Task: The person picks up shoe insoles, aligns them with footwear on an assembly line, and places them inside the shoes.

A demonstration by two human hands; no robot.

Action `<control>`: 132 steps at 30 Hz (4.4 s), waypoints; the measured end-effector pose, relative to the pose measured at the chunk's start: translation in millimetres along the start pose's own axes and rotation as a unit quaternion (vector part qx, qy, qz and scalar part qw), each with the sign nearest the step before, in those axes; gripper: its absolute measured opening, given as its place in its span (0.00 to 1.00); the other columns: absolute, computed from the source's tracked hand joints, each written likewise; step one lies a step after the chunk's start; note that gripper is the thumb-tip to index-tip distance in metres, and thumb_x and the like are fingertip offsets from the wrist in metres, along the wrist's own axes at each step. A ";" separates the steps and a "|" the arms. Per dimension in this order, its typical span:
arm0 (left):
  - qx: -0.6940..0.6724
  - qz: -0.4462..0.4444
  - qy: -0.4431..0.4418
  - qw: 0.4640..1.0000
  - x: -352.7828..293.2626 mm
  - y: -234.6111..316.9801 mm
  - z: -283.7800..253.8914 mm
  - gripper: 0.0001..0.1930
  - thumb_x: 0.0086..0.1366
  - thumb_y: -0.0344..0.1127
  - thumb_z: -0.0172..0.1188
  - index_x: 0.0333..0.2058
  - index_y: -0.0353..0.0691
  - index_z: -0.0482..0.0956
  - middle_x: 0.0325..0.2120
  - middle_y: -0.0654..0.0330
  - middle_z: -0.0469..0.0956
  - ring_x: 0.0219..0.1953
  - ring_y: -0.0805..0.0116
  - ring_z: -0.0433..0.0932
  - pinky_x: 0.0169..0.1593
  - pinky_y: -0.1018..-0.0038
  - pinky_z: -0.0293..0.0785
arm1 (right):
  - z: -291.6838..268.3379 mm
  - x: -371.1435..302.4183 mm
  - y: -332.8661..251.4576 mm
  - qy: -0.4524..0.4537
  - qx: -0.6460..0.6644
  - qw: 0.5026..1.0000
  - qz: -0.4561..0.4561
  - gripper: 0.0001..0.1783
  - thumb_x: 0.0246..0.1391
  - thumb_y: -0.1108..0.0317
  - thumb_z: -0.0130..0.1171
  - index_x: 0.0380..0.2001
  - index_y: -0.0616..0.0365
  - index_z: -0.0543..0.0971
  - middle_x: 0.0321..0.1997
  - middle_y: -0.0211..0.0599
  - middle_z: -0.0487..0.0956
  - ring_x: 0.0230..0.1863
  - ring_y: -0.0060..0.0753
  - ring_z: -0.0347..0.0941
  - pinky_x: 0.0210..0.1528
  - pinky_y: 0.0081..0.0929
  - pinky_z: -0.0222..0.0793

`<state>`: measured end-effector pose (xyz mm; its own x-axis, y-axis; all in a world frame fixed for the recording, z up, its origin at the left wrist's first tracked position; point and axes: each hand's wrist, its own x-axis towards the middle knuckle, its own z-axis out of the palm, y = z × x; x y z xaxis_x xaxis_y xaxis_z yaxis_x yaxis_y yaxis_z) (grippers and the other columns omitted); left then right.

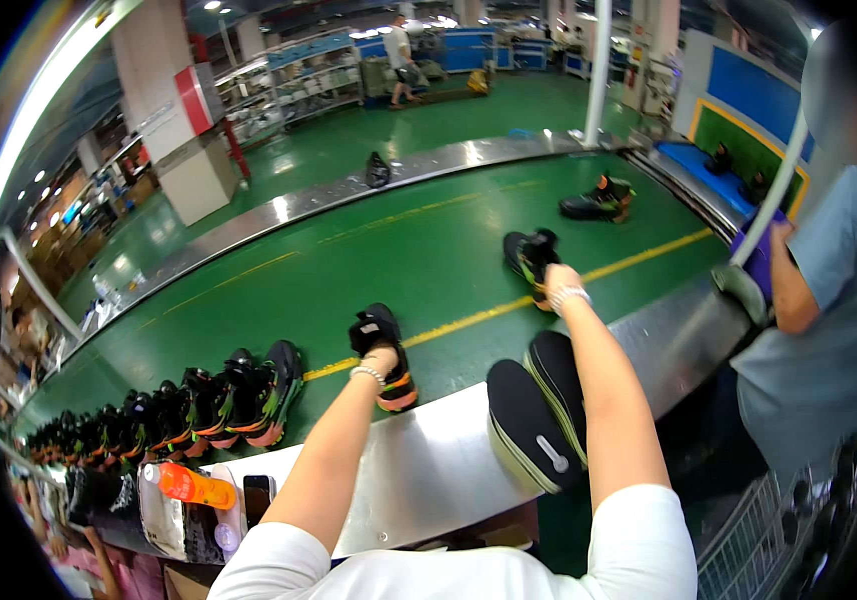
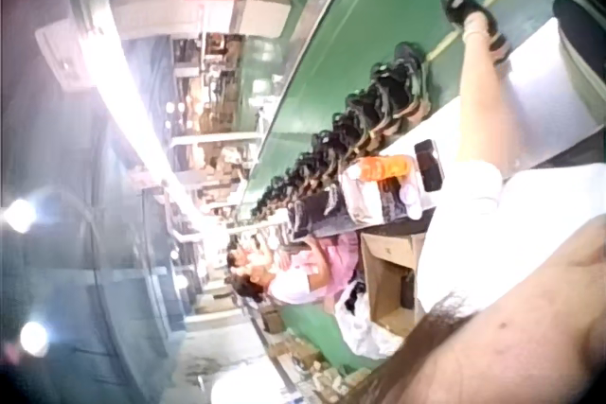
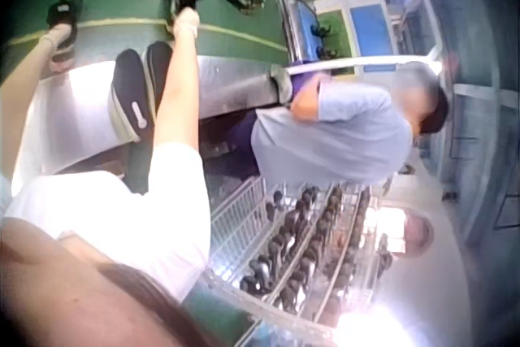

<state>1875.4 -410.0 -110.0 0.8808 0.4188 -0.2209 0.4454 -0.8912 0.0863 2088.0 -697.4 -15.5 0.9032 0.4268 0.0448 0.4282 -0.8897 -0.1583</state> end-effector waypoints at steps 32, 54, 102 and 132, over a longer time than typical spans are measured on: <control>-0.154 0.111 0.220 0.957 -86.4 16.7 -110.8 0.20 0.49 0.44 0.59 0.31 0.31 0.68 0.25 0.43 0.74 0.31 0.46 0.73 0.36 0.60 0.70 | -69.9 -218.8 0.2 -0.113 -0.002 0.993 0.032 0.45 0.36 0.39 0.54 0.57 0.49 0.56 0.32 0.43 0.77 0.34 0.41 0.74 0.37 0.33 0.68; -0.499 0.096 0.061 0.859 -49.4 -6.9 -75.8 0.13 0.48 0.28 0.52 0.35 0.30 0.71 0.26 0.53 0.75 0.28 0.64 0.76 0.28 0.71 0.76 | -19.8 -62.0 -126.7 -0.533 0.638 0.554 -0.045 0.09 0.49 0.62 0.50 0.32 0.51 0.75 0.26 0.38 0.77 0.24 0.28 0.75 0.13 0.22 0.67; -0.452 0.125 0.111 0.876 -67.6 -12.5 -69.6 0.14 0.51 0.26 0.46 0.38 0.31 0.70 0.28 0.53 0.76 0.29 0.67 0.75 0.30 0.72 0.72 | 33.6 -100.7 -263.3 -0.098 0.016 0.983 -0.154 0.14 0.45 0.59 0.51 0.34 0.51 0.77 0.40 0.37 0.76 0.41 0.34 0.72 0.38 0.28 0.69; -0.386 -0.064 -0.217 0.894 72.0 -5.1 30.2 0.14 0.57 0.33 0.42 0.38 0.34 0.72 0.38 0.55 0.74 0.38 0.68 0.73 0.42 0.71 0.68 | 71.1 -286.8 -87.1 0.050 0.166 0.973 -0.150 0.23 0.49 0.62 0.47 0.49 0.60 0.63 0.59 0.46 0.55 0.61 0.41 0.50 0.61 0.35 0.44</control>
<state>1931.8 -380.5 -155.7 0.7432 0.2527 -0.6196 0.6647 -0.3848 0.6404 1789.6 -730.8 -84.7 0.7439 0.6273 0.2306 0.6558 -0.6185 -0.4329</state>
